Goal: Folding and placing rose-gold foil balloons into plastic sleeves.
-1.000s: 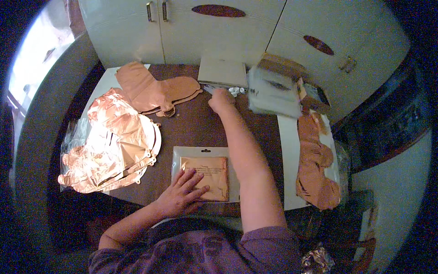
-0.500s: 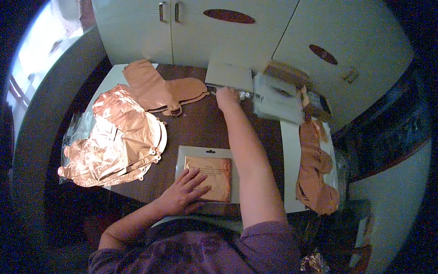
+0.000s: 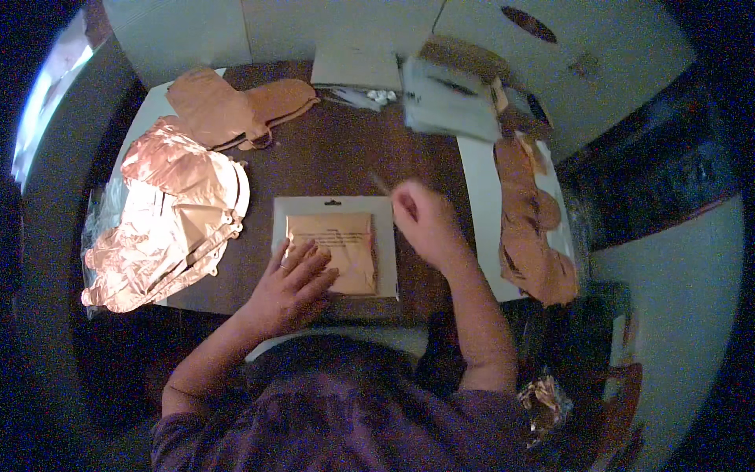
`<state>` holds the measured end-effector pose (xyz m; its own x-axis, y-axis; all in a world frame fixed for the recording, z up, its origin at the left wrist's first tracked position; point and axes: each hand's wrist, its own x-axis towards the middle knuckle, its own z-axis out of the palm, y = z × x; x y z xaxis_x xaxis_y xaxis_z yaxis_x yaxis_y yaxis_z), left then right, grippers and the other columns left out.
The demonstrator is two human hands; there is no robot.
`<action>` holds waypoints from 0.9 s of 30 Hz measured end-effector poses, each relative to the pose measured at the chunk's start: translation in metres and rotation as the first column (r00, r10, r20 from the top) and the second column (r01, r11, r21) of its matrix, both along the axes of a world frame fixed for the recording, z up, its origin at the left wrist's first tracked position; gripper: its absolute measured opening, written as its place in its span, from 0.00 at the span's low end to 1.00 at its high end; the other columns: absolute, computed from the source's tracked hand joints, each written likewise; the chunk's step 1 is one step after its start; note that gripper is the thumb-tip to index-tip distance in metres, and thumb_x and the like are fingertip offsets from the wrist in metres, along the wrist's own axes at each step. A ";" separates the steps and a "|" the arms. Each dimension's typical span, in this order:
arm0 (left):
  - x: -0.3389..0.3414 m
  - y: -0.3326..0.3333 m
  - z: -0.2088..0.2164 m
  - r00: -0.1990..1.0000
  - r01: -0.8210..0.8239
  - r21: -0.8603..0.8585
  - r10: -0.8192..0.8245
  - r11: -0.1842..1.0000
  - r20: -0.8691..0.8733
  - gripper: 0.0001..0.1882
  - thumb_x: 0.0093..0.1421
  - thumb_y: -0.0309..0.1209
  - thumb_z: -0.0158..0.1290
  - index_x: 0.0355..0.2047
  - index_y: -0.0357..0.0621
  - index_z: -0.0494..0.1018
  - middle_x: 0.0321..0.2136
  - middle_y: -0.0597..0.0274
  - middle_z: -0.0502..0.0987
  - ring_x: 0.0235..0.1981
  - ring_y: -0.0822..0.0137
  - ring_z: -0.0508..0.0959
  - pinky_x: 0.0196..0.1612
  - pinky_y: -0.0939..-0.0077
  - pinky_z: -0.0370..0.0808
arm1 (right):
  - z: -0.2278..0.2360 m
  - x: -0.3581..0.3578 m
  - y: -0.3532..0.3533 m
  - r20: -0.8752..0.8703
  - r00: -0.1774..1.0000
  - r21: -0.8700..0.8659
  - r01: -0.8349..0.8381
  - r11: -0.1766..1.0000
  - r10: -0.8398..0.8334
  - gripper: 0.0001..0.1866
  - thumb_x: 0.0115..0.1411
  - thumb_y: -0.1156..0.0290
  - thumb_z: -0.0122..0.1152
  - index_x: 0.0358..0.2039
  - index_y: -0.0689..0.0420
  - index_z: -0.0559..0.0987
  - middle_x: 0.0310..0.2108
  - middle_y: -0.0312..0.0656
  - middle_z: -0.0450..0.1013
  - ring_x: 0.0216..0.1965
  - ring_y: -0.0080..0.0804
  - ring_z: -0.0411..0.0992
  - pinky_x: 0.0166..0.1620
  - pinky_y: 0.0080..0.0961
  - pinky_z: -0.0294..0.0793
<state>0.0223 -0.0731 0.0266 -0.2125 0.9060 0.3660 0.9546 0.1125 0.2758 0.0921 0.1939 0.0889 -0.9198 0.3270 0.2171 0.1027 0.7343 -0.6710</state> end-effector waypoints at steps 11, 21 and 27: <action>0.009 0.023 -0.009 0.963 0.177 0.134 -0.199 0.975 0.179 0.13 0.54 0.30 0.57 0.39 0.43 0.71 0.46 0.55 0.73 0.55 0.51 0.71 0.60 0.47 0.62 | -0.032 0.151 -0.085 -0.094 0.995 0.242 -0.016 0.970 0.040 0.10 0.54 0.76 0.64 0.37 0.58 0.78 0.31 0.43 0.73 0.34 0.42 0.73 0.39 0.35 0.74; 0.019 0.027 -0.015 0.964 0.100 0.249 -0.156 0.963 0.216 0.09 0.54 0.28 0.58 0.36 0.43 0.72 0.43 0.57 0.74 0.52 0.54 0.74 0.59 0.50 0.65 | -0.062 0.113 -0.088 -0.145 0.972 0.489 0.234 0.840 -0.186 0.15 0.50 0.76 0.66 0.40 0.59 0.77 0.28 0.44 0.71 0.30 0.42 0.71 0.34 0.34 0.72; 0.018 0.026 -0.013 0.968 0.109 0.206 -0.151 0.972 0.202 0.09 0.55 0.28 0.58 0.35 0.42 0.72 0.43 0.57 0.75 0.52 0.55 0.74 0.60 0.49 0.65 | -0.028 0.122 -0.067 0.186 0.980 0.080 0.057 0.995 -0.071 0.19 0.51 0.66 0.69 0.43 0.55 0.77 0.28 0.42 0.71 0.34 0.45 0.72 0.42 0.37 0.72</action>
